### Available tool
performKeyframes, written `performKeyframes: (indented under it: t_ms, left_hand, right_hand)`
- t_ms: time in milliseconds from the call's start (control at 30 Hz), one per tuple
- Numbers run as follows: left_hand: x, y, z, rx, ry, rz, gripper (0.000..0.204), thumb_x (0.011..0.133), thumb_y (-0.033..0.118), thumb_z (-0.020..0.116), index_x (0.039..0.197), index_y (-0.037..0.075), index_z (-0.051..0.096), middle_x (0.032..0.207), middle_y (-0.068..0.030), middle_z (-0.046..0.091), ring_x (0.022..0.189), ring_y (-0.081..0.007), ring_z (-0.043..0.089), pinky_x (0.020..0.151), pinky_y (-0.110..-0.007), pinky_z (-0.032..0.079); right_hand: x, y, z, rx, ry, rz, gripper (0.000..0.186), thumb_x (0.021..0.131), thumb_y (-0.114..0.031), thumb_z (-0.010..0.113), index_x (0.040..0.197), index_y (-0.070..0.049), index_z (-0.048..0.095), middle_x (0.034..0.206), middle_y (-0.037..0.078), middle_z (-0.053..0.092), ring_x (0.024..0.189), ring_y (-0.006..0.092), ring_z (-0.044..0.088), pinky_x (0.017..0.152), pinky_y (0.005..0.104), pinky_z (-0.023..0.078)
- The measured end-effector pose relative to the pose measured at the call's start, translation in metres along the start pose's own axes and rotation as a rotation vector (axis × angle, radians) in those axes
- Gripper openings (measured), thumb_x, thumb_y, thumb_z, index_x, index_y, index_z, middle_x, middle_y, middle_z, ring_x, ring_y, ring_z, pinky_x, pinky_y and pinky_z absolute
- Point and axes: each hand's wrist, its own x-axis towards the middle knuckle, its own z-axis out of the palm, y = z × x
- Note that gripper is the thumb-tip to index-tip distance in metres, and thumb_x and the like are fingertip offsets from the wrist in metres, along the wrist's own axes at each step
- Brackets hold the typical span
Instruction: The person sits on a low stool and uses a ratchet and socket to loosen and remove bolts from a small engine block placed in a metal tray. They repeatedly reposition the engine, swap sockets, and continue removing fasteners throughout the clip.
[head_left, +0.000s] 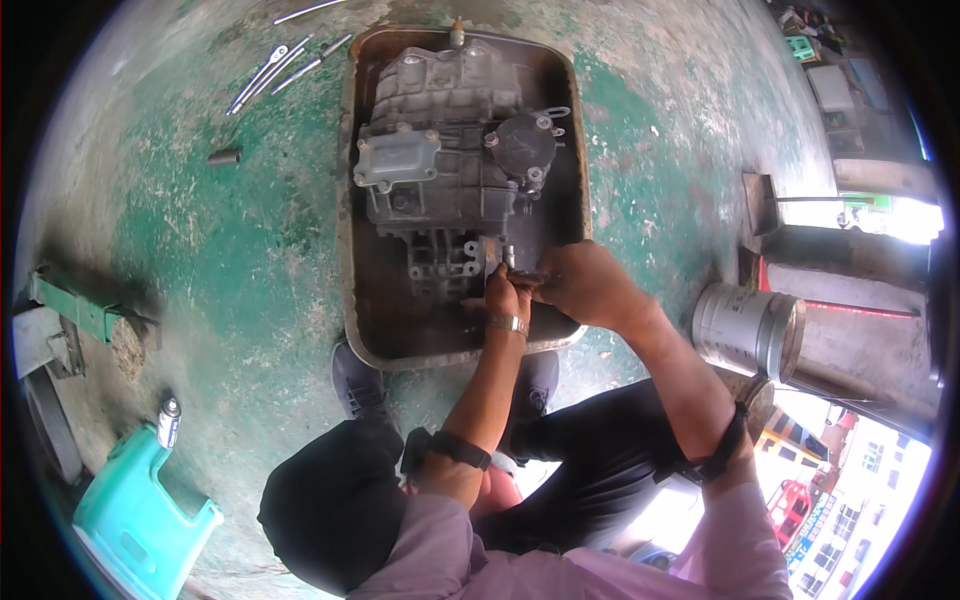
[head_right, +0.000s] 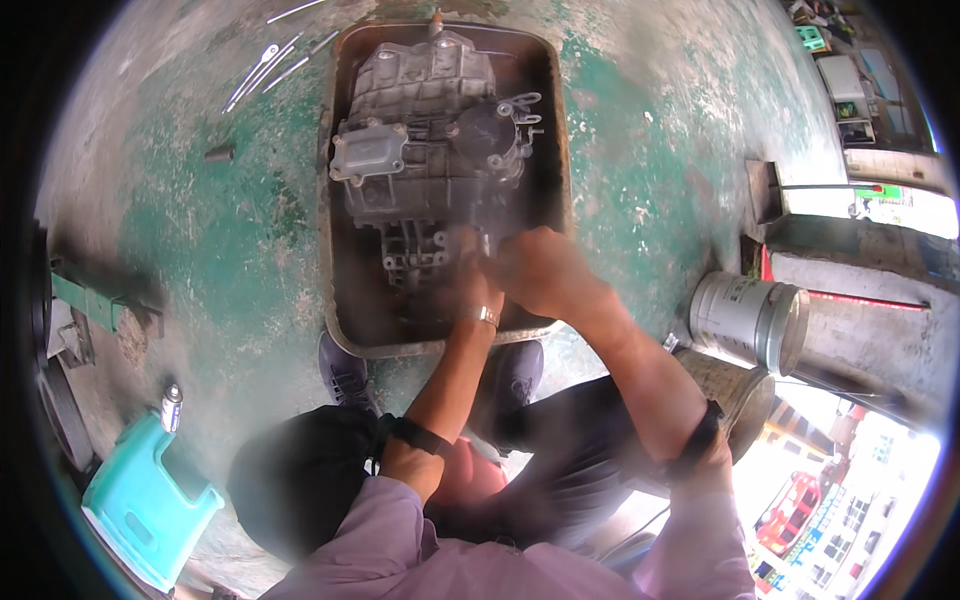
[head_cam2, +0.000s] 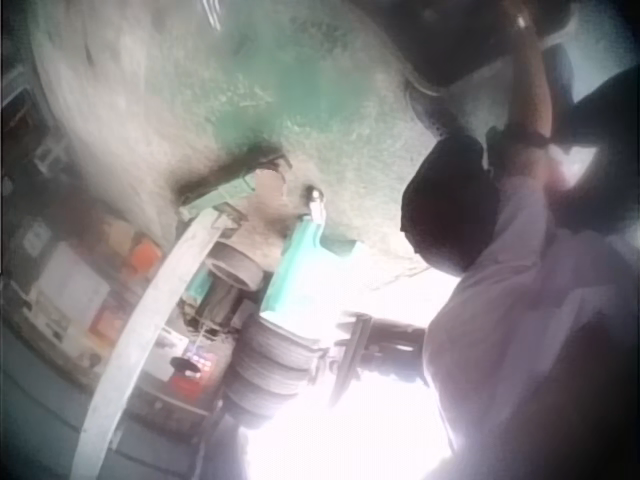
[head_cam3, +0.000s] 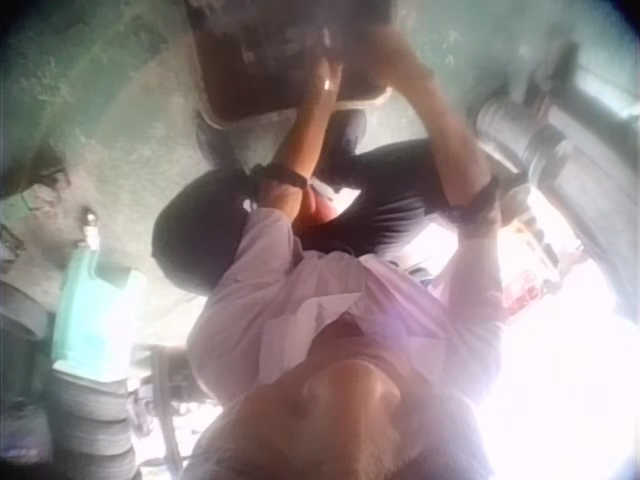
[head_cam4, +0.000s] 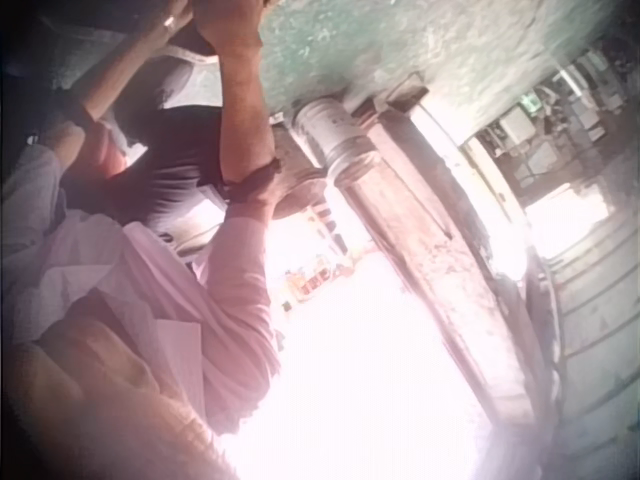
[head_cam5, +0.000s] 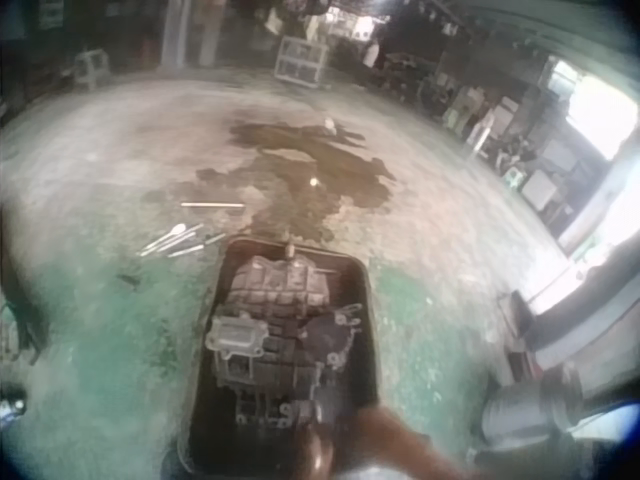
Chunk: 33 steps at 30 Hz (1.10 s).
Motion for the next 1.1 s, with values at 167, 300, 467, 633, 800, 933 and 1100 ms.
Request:
performKeyframes:
  t_ms: [167,300,467,633,800,933,1100]
  left_hand:
    - [-0.034,-0.001,0.014,0.161,0.191,-0.167,0.029,0.095,0.026,0.040,0.092,0.002,0.054,0.062,-0.0116,0.057,0.050,-0.0246,0.056,0.047,-0.036,0.050]
    - [-0.051,0.012,0.034,0.405,0.050,-0.115,0.024,0.093,0.028,0.048,0.095,0.004,0.048,0.071,-0.0093,0.058,0.049,-0.0194,0.055,0.043,-0.033,0.050]
    - [-0.092,0.040,0.099,0.467,-0.158,0.034,0.017,0.090,0.019,0.053,0.099,0.006,0.046,0.076,-0.0084,0.058,0.055,-0.0200,0.060,0.045,-0.033,0.053]
    - [-0.165,0.094,0.167,0.499,-0.584,0.311,0.021,0.090,0.010,0.055,0.110,0.006,0.051,0.094,-0.0091,0.063,0.063,-0.0192,0.062,0.054,-0.035,0.055]
    - [-0.250,0.138,0.213,0.998,-0.760,0.679,0.042,0.083,0.006,0.066,0.123,0.002,0.051,0.081,0.0008,0.057,0.061,-0.0035,0.048,0.051,-0.018,0.043]
    - [-0.289,0.163,0.236,1.487,-0.844,0.893,0.040,0.079,0.004,0.069,0.116,0.001,0.054,0.088,-0.0010,0.057,0.074,-0.0064,0.054,0.064,-0.021,0.045]
    - [-0.319,0.168,0.241,1.662,-0.928,0.740,0.037,0.077,0.003,0.069,0.109,0.001,0.053,0.102,-0.0052,0.057,0.092,-0.0116,0.056,0.082,-0.026,0.045]
  right_hand:
    - [-0.017,0.031,-0.015,-0.289,-0.217,-0.054,0.014,0.072,-0.021,0.062,0.076,-0.009,0.068,0.078,0.016,0.063,0.079,0.0360,0.061,0.070,0.0444,0.047]
    - [-0.048,0.065,-0.035,-0.494,-0.157,-0.091,0.014,0.073,-0.020,0.062,0.080,-0.010,0.067,0.075,0.012,0.064,0.076,0.0341,0.061,0.070,0.0422,0.048]
    - [-0.092,0.069,-0.062,-0.136,0.172,0.157,0.018,0.074,-0.022,0.066,0.084,-0.008,0.068,0.072,0.013,0.062,0.071,0.0297,0.061,0.067,0.0386,0.047]
    - [-0.135,0.031,-0.087,0.321,0.410,0.148,0.026,0.077,-0.029,0.066,0.085,-0.004,0.067,0.074,0.014,0.064,0.068,0.0267,0.061,0.065,0.0370,0.047]
    - [-0.168,-0.007,-0.065,0.809,0.660,0.020,0.030,0.078,-0.027,0.070,0.080,0.002,0.064,0.066,0.010,0.059,0.064,0.0122,0.053,0.059,0.0316,0.044]
    - [-0.183,-0.010,-0.058,0.873,0.661,-0.038,0.029,0.079,-0.025,0.072,0.076,0.003,0.062,0.064,0.002,0.055,0.064,0.0078,0.048,0.056,0.0275,0.040]
    - [-0.194,-0.019,-0.064,0.943,0.639,-0.161,0.026,0.074,-0.023,0.074,0.078,0.001,0.066,0.060,0.008,0.058,0.059,0.0115,0.053,0.055,0.0311,0.043]
